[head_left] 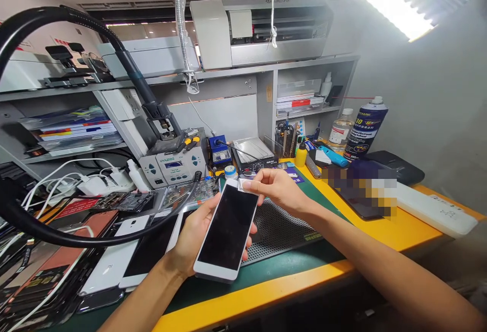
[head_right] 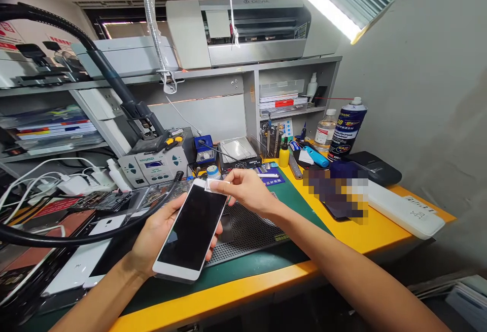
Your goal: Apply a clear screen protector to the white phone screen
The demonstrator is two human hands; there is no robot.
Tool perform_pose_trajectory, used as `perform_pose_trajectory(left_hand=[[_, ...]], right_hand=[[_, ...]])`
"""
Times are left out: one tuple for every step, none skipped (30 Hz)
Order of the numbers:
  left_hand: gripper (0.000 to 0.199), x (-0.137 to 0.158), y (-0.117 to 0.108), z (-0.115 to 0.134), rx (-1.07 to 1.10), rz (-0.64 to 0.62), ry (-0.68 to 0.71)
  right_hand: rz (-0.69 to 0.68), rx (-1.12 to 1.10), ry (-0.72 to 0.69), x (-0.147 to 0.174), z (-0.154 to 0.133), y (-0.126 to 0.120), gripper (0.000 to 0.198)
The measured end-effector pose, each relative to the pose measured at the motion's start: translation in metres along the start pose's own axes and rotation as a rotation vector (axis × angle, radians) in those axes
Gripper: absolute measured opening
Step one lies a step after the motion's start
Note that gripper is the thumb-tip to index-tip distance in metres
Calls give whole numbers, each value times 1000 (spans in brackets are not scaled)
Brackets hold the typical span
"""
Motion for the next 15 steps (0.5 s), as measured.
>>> perform_pose_trajectory(left_hand=[[68,0,0,-1,0,-2,-4],[68,0,0,-1,-1,0,-8],[67,0,0,-1,-5,6,-11],[67,0,0,-2,-12,15,-14],[67,0,0,-2,-19,22,-19],[67,0,1,-3,-26,30,-22],[68,-1,1,-4,-34,35,-26],[68,-1,2,-4,-42,39,-32],[68,-1,3,-5,-48,43,-39],[68,-1,3,-6,-51,46,-46],[68,-2,4,-7,-53,48,-52],[67,-2,4,-8,-53,49,-55],[67,-2,5,-8,-52,50,-55],[67,-2,4,-8,-53,53,-53],[66,-2,4,-8,-56,58,-50]], right_hand=[[-1,6,4,0,1,0,40],[-2,11,8,0,1,0,41],[-4,16,13,0,1,1,42],[-4,21,18,0,1,2,43],[-3,27,23,0,0,2,44],[0,33,27,0,-1,3,45],[2,43,33,1,-2,4,46],[5,56,39,1,-3,5,47],[9,67,45,0,-4,6,48],[11,79,52,0,-5,8,49],[11,90,60,0,-5,8,50],[11,98,68,-1,-5,9,51],[14,105,75,-1,-5,10,51],[19,114,77,-2,-5,10,51],[29,129,78,-2,-5,10,51]])
Point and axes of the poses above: each hand's wrist, its own x-axis away from the middle knuckle, its own y-axis out of the palm, z = x × y, the point moved 4 cm from there along -x, towards the middle knuckle, and after that the axes turned 11 degrees about -z, right-handed, at the moved point
